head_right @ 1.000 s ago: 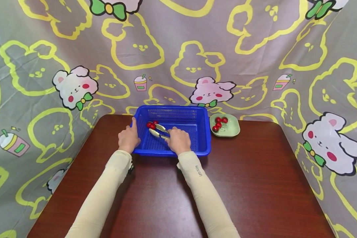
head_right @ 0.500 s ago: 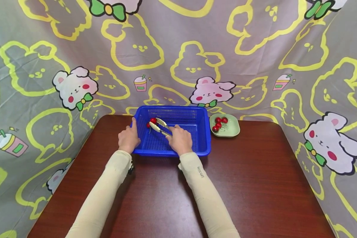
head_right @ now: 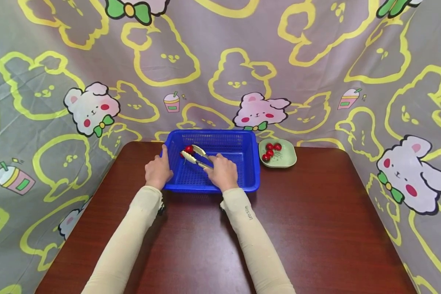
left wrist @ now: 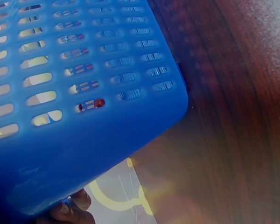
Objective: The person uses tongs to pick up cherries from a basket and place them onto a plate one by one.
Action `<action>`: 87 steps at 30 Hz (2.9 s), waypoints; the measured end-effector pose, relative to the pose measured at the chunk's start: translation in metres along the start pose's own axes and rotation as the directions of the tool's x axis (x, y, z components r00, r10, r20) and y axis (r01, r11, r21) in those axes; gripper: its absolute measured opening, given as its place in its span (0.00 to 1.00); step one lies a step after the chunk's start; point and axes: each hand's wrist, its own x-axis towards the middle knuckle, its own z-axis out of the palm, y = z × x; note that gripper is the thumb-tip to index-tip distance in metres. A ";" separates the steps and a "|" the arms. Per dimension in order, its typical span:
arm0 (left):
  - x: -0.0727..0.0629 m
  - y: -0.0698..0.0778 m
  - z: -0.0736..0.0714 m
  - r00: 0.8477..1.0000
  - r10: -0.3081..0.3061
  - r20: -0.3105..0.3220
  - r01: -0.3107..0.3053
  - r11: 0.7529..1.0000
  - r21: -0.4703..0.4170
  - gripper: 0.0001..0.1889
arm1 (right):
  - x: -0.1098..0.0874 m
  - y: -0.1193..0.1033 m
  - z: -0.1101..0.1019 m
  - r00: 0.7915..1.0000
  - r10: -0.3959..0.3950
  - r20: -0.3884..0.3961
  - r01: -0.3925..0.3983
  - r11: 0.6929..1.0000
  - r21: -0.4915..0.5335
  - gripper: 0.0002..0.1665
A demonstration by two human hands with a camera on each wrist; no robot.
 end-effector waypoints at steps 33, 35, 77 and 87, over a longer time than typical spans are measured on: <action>0.000 -0.002 0.001 1.000 0.006 -0.002 -0.006 1.000 -0.014 0.57 | -0.007 0.018 -0.032 0.968 -0.046 0.248 0.061 0.997 -0.051 0.26; 0.001 -0.002 0.000 1.000 0.004 -0.013 -0.004 1.000 -0.014 0.57 | -0.008 0.020 -0.035 0.960 -0.069 0.271 0.088 0.994 -0.060 0.25; 0.000 -0.002 0.002 1.000 0.012 0.012 -0.011 1.000 -0.027 0.56 | -0.022 0.061 -0.079 0.992 0.037 0.121 -0.078 0.933 0.351 0.24; 0.000 -0.003 0.002 1.000 0.013 0.011 -0.013 0.999 -0.032 0.56 | -0.033 0.094 -0.100 0.994 0.101 0.042 -0.109 0.885 0.453 0.24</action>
